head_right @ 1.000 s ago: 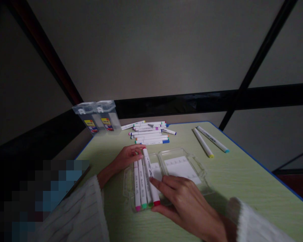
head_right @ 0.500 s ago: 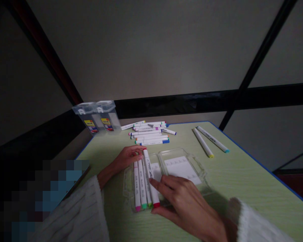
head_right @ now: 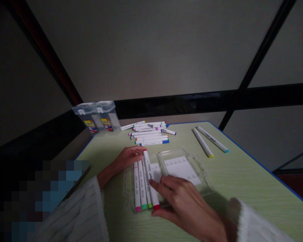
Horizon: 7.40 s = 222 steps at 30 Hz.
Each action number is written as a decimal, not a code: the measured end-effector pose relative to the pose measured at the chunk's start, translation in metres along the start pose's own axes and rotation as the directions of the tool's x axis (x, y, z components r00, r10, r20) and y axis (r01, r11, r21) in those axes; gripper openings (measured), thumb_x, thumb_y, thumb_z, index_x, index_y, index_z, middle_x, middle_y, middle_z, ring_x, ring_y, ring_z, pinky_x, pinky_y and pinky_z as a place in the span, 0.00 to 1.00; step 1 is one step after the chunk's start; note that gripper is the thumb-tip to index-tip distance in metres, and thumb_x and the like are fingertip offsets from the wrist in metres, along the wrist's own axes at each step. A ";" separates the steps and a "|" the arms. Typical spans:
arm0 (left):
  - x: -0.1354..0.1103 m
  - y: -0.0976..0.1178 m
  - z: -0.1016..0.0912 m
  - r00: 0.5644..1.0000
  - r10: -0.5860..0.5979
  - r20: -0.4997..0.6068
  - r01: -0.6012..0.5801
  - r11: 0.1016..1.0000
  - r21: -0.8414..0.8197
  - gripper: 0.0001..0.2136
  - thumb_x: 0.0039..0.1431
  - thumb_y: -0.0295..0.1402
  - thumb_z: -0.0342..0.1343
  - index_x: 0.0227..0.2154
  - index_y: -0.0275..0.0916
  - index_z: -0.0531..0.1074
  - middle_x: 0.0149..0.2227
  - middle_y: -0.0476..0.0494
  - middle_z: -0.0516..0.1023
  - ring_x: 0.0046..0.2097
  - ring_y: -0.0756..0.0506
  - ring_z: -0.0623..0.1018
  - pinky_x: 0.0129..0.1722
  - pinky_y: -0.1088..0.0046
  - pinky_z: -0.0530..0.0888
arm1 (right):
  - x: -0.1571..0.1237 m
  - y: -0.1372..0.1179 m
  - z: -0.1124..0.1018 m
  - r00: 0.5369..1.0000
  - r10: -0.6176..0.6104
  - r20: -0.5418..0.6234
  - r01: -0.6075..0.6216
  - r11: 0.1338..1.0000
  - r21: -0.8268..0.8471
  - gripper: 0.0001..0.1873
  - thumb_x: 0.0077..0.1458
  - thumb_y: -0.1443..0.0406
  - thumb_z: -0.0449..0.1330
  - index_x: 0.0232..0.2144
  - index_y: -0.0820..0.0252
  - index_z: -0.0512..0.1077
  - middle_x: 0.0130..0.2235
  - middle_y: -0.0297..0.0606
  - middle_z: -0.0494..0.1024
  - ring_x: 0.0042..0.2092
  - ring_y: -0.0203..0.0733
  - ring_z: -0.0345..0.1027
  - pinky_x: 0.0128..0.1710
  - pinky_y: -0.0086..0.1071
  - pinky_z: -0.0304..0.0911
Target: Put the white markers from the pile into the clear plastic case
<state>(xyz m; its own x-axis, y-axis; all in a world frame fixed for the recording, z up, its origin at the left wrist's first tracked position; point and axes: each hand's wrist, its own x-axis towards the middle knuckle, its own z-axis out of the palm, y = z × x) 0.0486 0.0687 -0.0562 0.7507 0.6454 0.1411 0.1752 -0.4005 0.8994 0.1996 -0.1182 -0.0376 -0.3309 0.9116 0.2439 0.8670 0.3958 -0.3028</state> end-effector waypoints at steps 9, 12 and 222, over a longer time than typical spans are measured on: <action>0.000 0.000 0.001 1.000 0.005 -0.009 -0.005 1.000 0.009 0.15 0.44 0.31 0.56 0.37 0.33 0.72 0.27 0.46 0.73 0.27 0.53 0.68 0.24 0.79 0.61 | 0.001 0.001 0.000 1.000 0.000 -0.001 0.000 1.000 0.003 0.26 0.48 0.53 0.56 0.48 0.59 0.64 0.34 0.39 0.71 0.34 0.42 0.66 0.31 0.34 0.62; 0.001 -0.002 0.001 1.000 0.008 -0.002 -0.008 1.000 0.012 0.15 0.44 0.32 0.56 0.37 0.34 0.72 0.27 0.46 0.73 0.27 0.53 0.68 0.25 0.79 0.61 | 0.001 0.000 0.000 1.000 0.000 0.003 0.000 1.000 -0.002 0.26 0.49 0.53 0.56 0.48 0.59 0.64 0.34 0.39 0.71 0.34 0.42 0.66 0.31 0.35 0.63; 0.003 -0.002 0.008 0.978 -0.087 -0.187 0.054 0.983 -0.173 0.04 0.44 0.29 0.54 0.24 0.33 0.68 0.23 0.50 0.70 0.26 0.53 0.71 0.28 0.78 0.67 | 0.000 0.013 0.007 0.972 0.227 -0.069 -0.237 0.929 -0.284 0.19 0.55 0.64 0.45 0.46 0.66 0.65 0.21 0.37 0.73 0.24 0.42 0.67 0.23 0.31 0.53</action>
<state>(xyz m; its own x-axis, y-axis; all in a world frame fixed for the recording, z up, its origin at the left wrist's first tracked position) 0.0557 0.0662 -0.0606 0.5999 0.7882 0.1372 0.1029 -0.2460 0.9638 0.2081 -0.1125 -0.0480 -0.0992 0.9677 0.2318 0.9897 0.1200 -0.0775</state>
